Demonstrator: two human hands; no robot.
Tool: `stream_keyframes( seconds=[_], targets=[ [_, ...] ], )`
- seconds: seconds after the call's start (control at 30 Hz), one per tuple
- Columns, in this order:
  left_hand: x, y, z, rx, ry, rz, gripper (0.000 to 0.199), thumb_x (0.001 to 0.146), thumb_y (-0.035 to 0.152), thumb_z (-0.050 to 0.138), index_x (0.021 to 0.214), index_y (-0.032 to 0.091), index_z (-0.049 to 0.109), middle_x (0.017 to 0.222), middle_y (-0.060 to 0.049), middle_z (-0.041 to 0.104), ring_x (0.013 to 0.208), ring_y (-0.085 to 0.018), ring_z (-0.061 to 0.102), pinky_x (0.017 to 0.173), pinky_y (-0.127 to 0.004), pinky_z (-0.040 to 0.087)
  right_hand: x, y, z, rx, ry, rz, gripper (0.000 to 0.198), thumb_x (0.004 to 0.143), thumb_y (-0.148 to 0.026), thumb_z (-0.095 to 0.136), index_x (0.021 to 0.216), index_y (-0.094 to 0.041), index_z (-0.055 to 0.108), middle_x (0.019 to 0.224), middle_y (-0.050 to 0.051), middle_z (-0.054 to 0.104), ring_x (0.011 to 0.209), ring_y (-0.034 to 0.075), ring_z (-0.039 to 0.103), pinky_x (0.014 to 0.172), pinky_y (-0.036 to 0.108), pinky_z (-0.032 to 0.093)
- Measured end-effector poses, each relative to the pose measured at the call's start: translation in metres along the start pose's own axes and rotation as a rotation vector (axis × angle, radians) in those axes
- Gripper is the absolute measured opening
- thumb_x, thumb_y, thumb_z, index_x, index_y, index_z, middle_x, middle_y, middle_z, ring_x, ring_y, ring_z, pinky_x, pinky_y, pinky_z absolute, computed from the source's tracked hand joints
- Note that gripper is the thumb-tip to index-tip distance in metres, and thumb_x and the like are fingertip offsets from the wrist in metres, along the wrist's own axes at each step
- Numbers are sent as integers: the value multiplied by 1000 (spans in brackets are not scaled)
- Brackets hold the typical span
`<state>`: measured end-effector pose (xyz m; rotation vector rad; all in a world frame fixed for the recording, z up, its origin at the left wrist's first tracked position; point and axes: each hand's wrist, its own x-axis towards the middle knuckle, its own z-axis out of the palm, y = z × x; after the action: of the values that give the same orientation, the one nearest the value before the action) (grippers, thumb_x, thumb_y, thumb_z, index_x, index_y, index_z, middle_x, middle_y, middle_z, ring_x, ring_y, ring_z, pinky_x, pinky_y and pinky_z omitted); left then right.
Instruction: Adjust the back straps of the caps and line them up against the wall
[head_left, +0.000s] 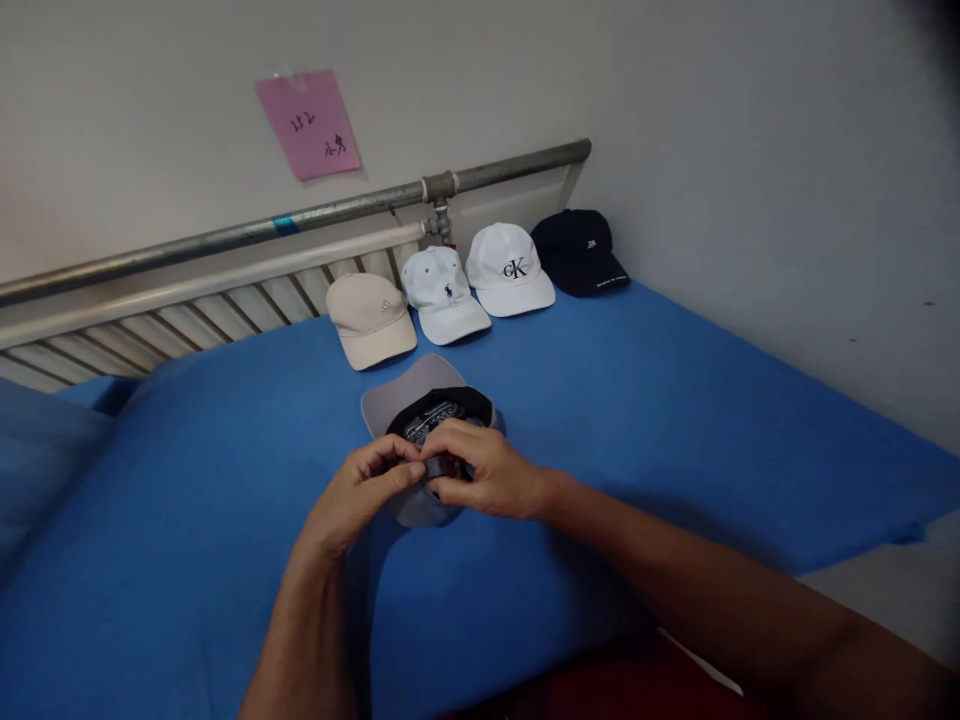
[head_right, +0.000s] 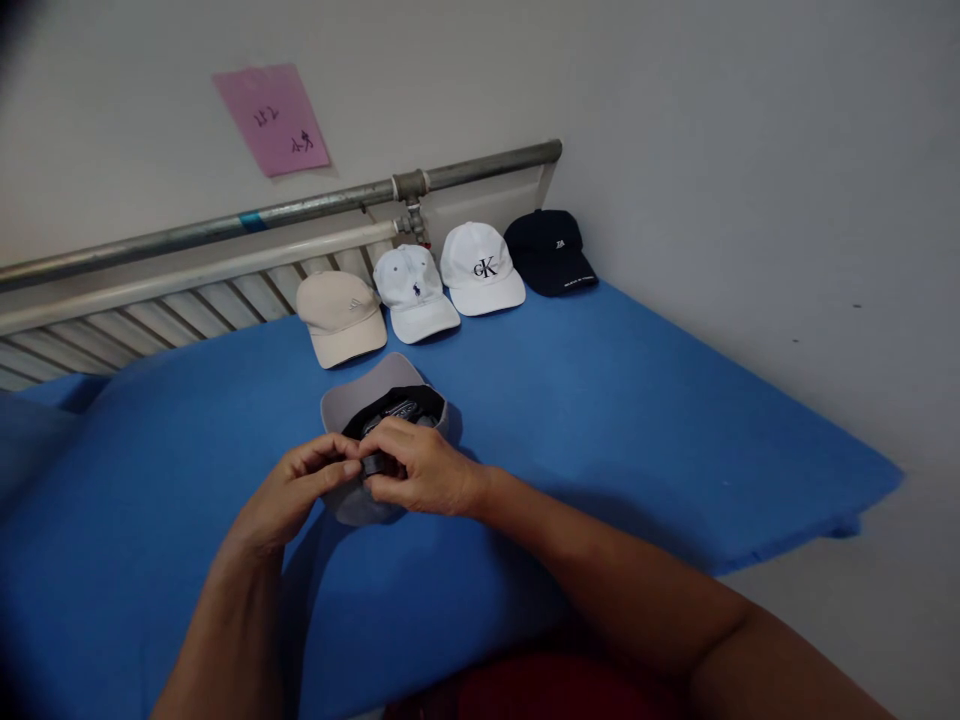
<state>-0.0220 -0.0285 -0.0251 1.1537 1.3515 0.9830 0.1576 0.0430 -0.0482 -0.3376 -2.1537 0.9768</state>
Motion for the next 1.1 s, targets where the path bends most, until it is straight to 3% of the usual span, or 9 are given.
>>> stream_keyframes(
  seconds=[0.23,0.43,0.83,0.97,1.1],
  targets=[
    [2,1,0,-50,-48,10,11,75,26,67,70,18,62,75,2,58,65,-9,47,61,-22,36,0,-1,2,-7,19,6,24,68,-9,58,90,-18,56,81,0,55,72,12,52,66,25,45],
    [0,3,-3,-42,-33,17,9,71,14,56,63,17,57,89,-2,64,81,-15,52,70,-25,38,1,-6,-2,39,13,117,19,66,-9,58,83,-18,55,77,-3,50,55,6,45,54,20,41],
    [-5,5,-8,-90,-57,-14,7,66,14,55,61,17,53,81,-1,64,70,-13,50,63,-24,37,3,-8,-9,-15,-58,102,17,68,-11,58,82,-19,53,72,-4,46,55,6,43,54,21,40],
    [-4,6,-7,10,-64,-25,9,75,27,63,78,19,59,72,2,57,66,-11,47,61,-23,36,2,-5,-6,-33,-71,48,15,70,-12,57,83,-19,53,72,-3,47,56,7,43,56,21,41],
    [-3,10,1,92,-207,-64,19,78,36,64,83,17,63,77,0,58,71,-12,51,66,-25,40,0,-8,-1,-33,-116,-87,17,72,-11,55,87,-18,55,79,0,53,67,10,49,64,24,44]
  ],
)
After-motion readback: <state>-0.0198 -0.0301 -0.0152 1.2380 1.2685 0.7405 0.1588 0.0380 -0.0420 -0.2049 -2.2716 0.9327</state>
